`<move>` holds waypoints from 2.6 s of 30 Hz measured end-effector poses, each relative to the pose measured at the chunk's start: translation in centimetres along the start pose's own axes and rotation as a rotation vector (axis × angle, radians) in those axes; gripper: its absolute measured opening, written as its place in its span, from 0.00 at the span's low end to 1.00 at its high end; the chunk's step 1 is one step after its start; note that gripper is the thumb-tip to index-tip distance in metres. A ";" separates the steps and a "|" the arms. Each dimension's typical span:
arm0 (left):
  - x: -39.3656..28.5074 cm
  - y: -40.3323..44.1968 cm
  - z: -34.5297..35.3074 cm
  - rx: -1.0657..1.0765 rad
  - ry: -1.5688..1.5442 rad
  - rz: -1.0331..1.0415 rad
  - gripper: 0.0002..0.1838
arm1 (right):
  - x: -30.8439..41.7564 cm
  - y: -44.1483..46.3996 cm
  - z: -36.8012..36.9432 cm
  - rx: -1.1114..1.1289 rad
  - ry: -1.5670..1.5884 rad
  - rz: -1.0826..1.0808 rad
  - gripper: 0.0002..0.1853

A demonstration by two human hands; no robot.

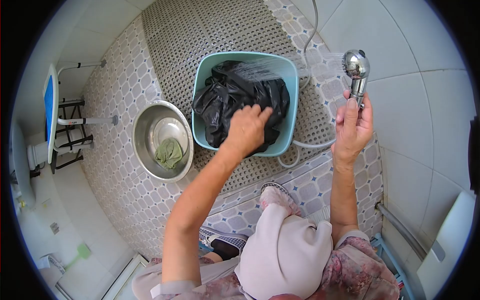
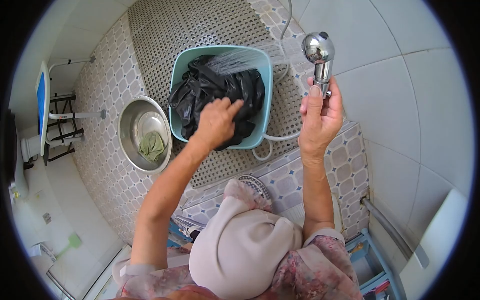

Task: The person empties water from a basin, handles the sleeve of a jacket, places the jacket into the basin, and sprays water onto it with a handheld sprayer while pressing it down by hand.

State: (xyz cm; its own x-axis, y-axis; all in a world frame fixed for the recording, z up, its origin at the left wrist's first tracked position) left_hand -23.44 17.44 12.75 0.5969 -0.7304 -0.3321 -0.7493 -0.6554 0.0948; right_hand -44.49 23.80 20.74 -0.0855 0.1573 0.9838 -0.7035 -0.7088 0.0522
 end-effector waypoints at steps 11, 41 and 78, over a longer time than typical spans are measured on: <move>0.8 -1.7 -5.6 -0.376 -0.389 -0.155 0.19 | -1.6 -0.8 -1.1 0.061 -0.012 0.127 0.22; 2.5 -7.5 -0.5 -0.582 -0.712 -0.771 0.24 | -3.0 -0.6 -1.3 0.000 -0.055 0.170 0.22; 7.6 -5.5 0.7 -0.213 -1.659 -1.171 0.31 | -4.4 -0.2 -1.1 -0.012 -0.025 0.246 0.21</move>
State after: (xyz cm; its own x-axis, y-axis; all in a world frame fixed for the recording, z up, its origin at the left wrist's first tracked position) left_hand -15.00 15.64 9.04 -0.2033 0.7298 -0.6527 -0.1683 -0.6828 -0.7110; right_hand -44.71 24.02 16.16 -0.2378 -0.0367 0.9706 -0.6717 -0.7156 -0.1917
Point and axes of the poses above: each hand's wrist, its own y-axis towards the middle knuckle, its own z-axis out of the palm, x = y × z, the point moved 8 cm from there along y, towards the middle knuckle, and after that the axes turned 3 degrees about z, right-handed, at the moved point
